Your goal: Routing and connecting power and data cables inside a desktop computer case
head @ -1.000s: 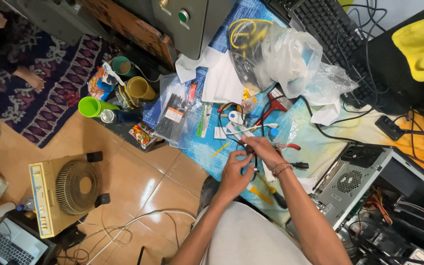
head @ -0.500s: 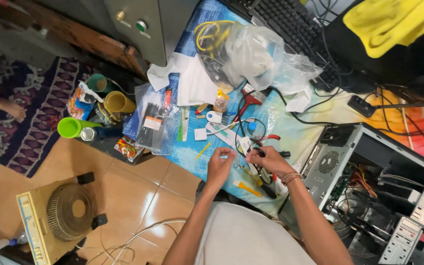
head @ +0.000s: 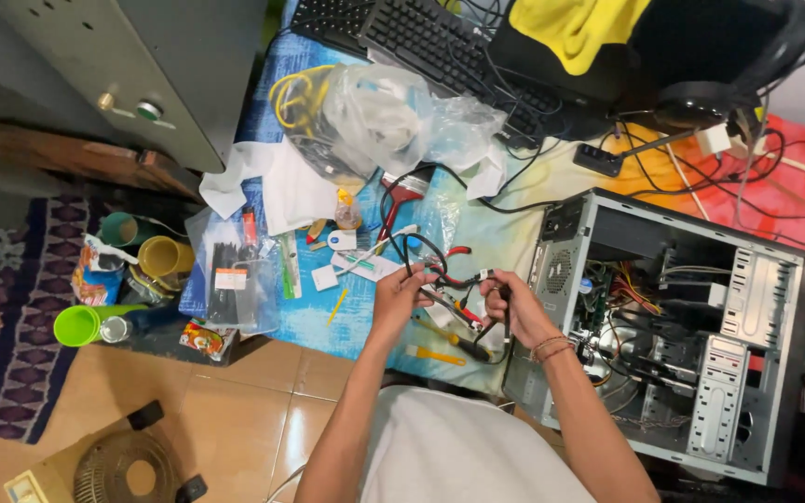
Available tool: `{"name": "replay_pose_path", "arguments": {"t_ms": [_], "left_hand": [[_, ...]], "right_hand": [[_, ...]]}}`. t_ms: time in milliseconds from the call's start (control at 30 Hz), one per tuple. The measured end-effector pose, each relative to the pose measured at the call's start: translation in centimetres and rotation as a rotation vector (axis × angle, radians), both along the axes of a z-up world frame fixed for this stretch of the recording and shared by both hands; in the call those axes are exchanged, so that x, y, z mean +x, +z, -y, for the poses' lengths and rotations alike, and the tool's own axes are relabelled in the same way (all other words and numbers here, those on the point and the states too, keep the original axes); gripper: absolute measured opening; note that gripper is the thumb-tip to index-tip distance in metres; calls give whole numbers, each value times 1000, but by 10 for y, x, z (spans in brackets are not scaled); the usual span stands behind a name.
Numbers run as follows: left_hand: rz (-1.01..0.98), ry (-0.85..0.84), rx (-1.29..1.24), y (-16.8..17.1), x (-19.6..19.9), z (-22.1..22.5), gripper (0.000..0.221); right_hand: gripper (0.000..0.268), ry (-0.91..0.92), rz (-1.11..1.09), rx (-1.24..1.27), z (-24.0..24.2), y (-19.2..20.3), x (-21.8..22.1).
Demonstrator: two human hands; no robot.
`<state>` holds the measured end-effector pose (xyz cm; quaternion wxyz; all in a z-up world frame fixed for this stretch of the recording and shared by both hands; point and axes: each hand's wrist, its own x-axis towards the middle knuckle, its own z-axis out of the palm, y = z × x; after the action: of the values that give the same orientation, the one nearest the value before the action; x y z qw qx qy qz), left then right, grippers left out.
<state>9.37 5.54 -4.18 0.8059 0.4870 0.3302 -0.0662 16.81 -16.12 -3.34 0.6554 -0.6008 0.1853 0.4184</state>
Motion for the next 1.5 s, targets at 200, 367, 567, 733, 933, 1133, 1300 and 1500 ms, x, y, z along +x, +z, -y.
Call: {"name": "replay_pose_path", "arguments": {"t_ms": [200, 367, 567, 733, 933, 1133, 1300, 1500], "left_hand": [[-23, -42, -103, -5, 1, 15, 33], [-3, 3, -266, -10, 7, 31, 26], [8, 23, -312, -11, 14, 39, 23], [8, -18, -293, 4, 15, 40, 28], [6, -46, -336, 15, 15, 46, 30], [70, -123, -252, 27, 18, 56, 41], [36, -144, -178, 13, 21, 59, 40], [34, -121, -219, 12, 32, 69, 33]], "right_hand": [[38, -123, -45, 142, 21, -2, 0], [34, -232, -68, 311, 23, 17, -2], [36, -290, -40, 361, 34, 19, -9], [36, -354, -11, 357, 45, 15, -11], [38, -353, 99, 327, 53, 30, -20], [34, -308, 207, 143, 44, 65, -32], [42, -192, 251, 1, 32, 80, -30], [52, -104, 336, -106, 29, 72, -21]]}}
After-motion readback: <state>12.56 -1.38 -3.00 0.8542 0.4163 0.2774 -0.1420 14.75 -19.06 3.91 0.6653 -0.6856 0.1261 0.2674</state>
